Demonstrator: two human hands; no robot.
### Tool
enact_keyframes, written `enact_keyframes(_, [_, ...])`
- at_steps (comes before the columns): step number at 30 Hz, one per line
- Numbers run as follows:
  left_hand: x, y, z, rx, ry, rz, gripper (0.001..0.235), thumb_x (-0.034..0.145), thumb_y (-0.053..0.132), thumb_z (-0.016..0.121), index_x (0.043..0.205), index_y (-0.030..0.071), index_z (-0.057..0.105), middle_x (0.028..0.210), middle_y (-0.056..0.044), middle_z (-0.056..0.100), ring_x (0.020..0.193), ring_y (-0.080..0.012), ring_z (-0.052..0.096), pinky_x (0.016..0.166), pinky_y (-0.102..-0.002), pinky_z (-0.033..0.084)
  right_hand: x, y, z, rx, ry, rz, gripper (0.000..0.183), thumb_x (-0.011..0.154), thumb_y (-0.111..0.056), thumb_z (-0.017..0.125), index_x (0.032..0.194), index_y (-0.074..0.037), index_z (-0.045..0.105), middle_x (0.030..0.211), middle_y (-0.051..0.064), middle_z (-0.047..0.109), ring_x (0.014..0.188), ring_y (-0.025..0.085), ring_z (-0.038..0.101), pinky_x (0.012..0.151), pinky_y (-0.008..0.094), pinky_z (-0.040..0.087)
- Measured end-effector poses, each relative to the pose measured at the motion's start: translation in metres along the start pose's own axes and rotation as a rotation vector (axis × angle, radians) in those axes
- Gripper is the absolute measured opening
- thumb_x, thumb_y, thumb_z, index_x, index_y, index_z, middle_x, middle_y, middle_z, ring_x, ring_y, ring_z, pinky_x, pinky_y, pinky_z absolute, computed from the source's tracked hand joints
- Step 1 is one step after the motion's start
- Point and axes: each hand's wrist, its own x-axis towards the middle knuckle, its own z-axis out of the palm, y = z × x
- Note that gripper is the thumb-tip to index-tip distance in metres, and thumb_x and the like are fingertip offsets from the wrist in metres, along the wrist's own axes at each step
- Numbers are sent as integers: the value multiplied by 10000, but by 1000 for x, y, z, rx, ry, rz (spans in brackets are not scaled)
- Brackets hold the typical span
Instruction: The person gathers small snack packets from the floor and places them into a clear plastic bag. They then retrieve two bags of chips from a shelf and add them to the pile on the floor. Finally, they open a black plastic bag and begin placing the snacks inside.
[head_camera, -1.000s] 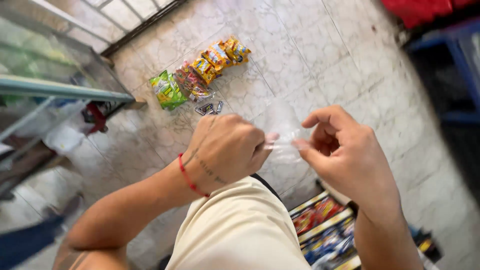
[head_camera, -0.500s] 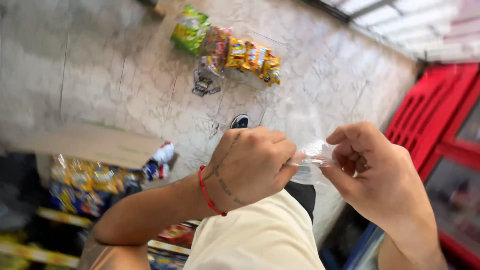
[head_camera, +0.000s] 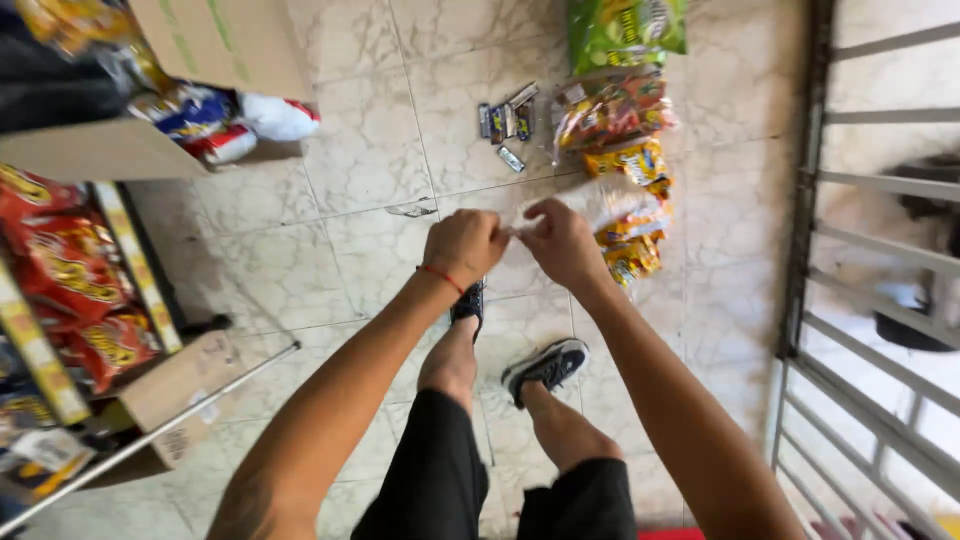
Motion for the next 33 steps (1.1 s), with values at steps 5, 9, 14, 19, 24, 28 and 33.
enact_keyframes(5, [145,-126,97,-126,168,-145,421,926,557,593,863,160,719,900,-128,762,975,-404,743,796,-526,588,142,95,91,173,-113,-138,355,960,-298,720,1211,-50,678,883,128,738,813,255,709,695,379,553])
enact_keyframes(9, [203,-197,121,-86,467,-141,345,938,415,656,781,108,665,781,-139,726,843,-424,746,736,-545,607,280,259,150,-50,219,-179,256,955,-358,771,1102,-148,765,906,63,760,819,248,754,646,381,600])
enact_keyframes(14, [236,-251,158,-61,614,-38,338,951,386,670,777,98,639,762,-152,697,802,-428,736,676,-561,599,330,295,215,-214,410,-302,398,837,-298,845,1161,-93,739,957,138,703,898,342,714,752,468,603])
enact_keyframes(19, [265,-274,201,-70,674,-42,294,921,377,672,769,128,636,740,-104,679,769,-381,741,647,-534,600,361,329,247,-219,463,-383,332,849,-359,776,1067,-116,713,1027,128,611,947,385,670,826,533,585])
enact_keyframes(24, [271,-276,224,-222,654,-80,255,888,359,678,793,122,674,751,-121,707,782,-402,741,646,-548,595,369,357,241,-109,360,-244,290,802,-303,862,946,-79,747,874,134,682,855,361,730,742,468,599])
enact_keyframes(28, [268,-269,222,-270,682,-140,256,870,382,686,787,141,670,739,-96,714,770,-390,744,645,-527,598,374,321,221,20,485,-320,227,863,-289,816,948,-84,766,855,149,699,800,347,728,706,450,592])
enact_keyframes(33, [267,-267,224,-272,629,-141,282,874,402,682,787,133,673,745,-101,709,783,-386,744,668,-517,599,455,341,227,-207,698,-343,317,952,-342,729,1188,-132,757,911,209,691,904,433,693,785,533,596])
